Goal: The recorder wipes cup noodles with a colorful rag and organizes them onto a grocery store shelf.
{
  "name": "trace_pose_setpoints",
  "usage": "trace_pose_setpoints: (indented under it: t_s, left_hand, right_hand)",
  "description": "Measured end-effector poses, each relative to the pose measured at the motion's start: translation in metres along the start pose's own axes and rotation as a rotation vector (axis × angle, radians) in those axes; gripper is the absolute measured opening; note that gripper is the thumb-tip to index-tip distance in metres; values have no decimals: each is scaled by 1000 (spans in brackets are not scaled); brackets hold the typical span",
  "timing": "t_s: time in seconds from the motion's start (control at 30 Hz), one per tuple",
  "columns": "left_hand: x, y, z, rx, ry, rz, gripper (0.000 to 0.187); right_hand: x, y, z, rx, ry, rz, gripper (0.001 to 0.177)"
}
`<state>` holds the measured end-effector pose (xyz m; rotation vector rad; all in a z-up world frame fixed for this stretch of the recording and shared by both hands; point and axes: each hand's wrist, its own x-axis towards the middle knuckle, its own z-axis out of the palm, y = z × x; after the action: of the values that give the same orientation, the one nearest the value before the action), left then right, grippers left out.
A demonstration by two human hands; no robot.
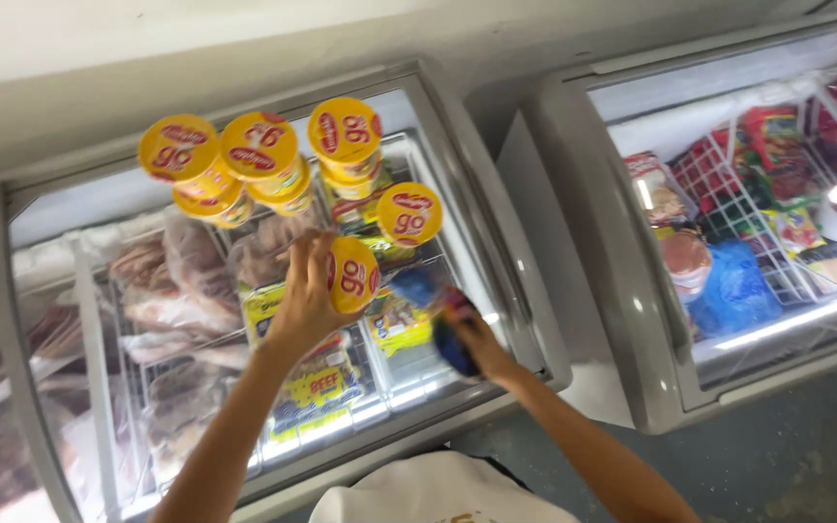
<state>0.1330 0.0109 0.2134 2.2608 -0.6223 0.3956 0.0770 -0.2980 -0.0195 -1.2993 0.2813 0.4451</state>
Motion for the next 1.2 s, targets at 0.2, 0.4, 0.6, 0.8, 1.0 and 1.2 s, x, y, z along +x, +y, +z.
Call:
trace_pose_setpoints:
  t_s: [0.2, 0.4, 0.6, 0.8, 1.0, 1.2]
  left_hand:
    - [-78, -44, 52, 20, 237, 37, 120]
    - [-170, -175, 184, 190, 209, -213, 81]
    - [-148, -155, 187, 323, 275, -392, 75]
    - [-160, -147, 196, 667, 202, -341, 78]
    - [-175, -178, 224, 702, 140, -303, 74]
    - [-155, -150, 196, 646, 246, -338, 77]
  right_hand:
    - [-45, -133, 95, -699, -55, -852, 60]
    - [-37, -140, 192, -1515, -121, -1007, 78]
    - [7, -184, 253, -1579, -102, -853, 82]
    - [-1, -154, 249, -1632, -56, -922, 77]
    - [-37, -120, 174, -1508, -257, -930, 90]
    - [20, -168, 252, -1624, -64, -733, 85]
